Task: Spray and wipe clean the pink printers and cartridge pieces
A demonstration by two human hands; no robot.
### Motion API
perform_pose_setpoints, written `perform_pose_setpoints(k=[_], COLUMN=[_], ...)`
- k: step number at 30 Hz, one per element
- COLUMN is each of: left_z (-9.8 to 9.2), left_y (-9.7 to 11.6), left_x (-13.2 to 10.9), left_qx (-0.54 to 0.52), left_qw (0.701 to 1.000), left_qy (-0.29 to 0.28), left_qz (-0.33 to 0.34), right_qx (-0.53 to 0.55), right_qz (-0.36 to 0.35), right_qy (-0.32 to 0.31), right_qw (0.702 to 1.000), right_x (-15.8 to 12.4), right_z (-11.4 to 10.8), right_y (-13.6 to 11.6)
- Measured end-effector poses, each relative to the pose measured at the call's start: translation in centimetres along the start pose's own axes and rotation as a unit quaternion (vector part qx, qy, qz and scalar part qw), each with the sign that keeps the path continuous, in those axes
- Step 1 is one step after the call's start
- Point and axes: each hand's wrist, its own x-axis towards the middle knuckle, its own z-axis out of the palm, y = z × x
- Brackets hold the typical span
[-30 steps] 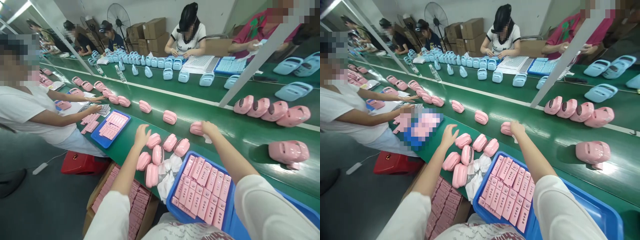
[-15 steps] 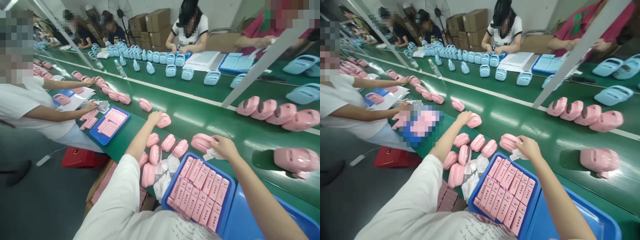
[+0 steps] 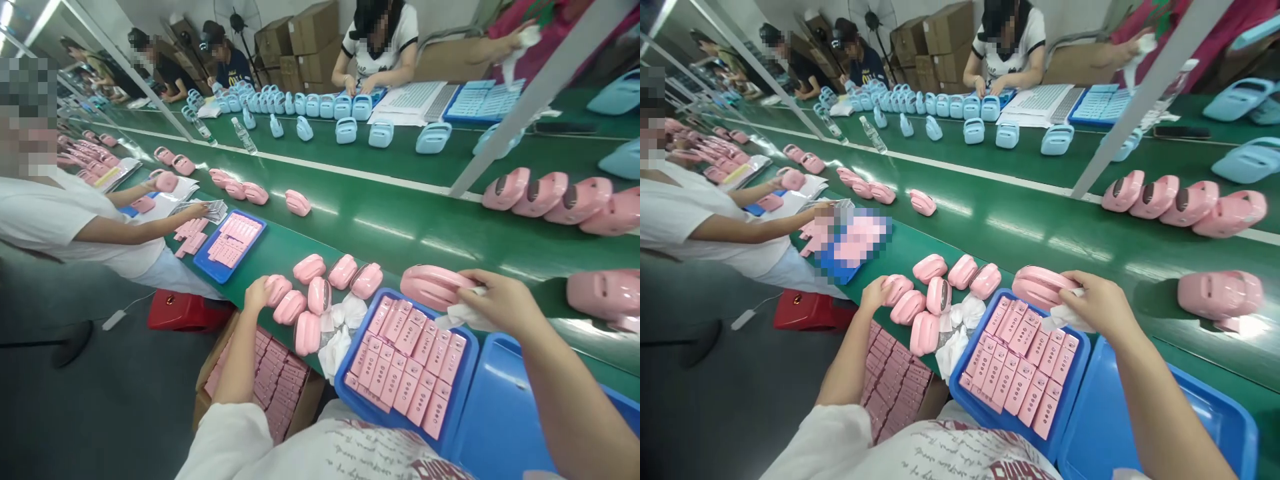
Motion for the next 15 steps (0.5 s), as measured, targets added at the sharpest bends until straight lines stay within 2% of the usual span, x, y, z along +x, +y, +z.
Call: perform_pose_setpoints(k=[4,8,12,15], left_z=[-0.2,-0.8,-2.4,-3.2], left_y=[-0.4,0.9,3.9,7.9], left_x=[-0.6,0.0,-0.5,-2.7], left_qx=[-0.067,-0.12,-0.141,-0.163], left_qw=[0.998,0.993,0.989,0.982], left_qy=[0.001,-0.007,0.025,0.088], left_qz=[-0.007,-0.011,-0.039,-0.04], right_qx=[0.046,0.096,0.139,0.169], right_qz=[-0.007,-0.029,-0.047,-0.048], right_qy=[0.003,0.013,0.032,0.039], right_qw=[0.999,0.995,0.989,0.984], right_x=[-2.3,-4.9,-8.1,-10.9], right_z=[-1.9,-4.0,-6.2,-7.9], right_y=[-0.5,0.1,2.1,4.5])
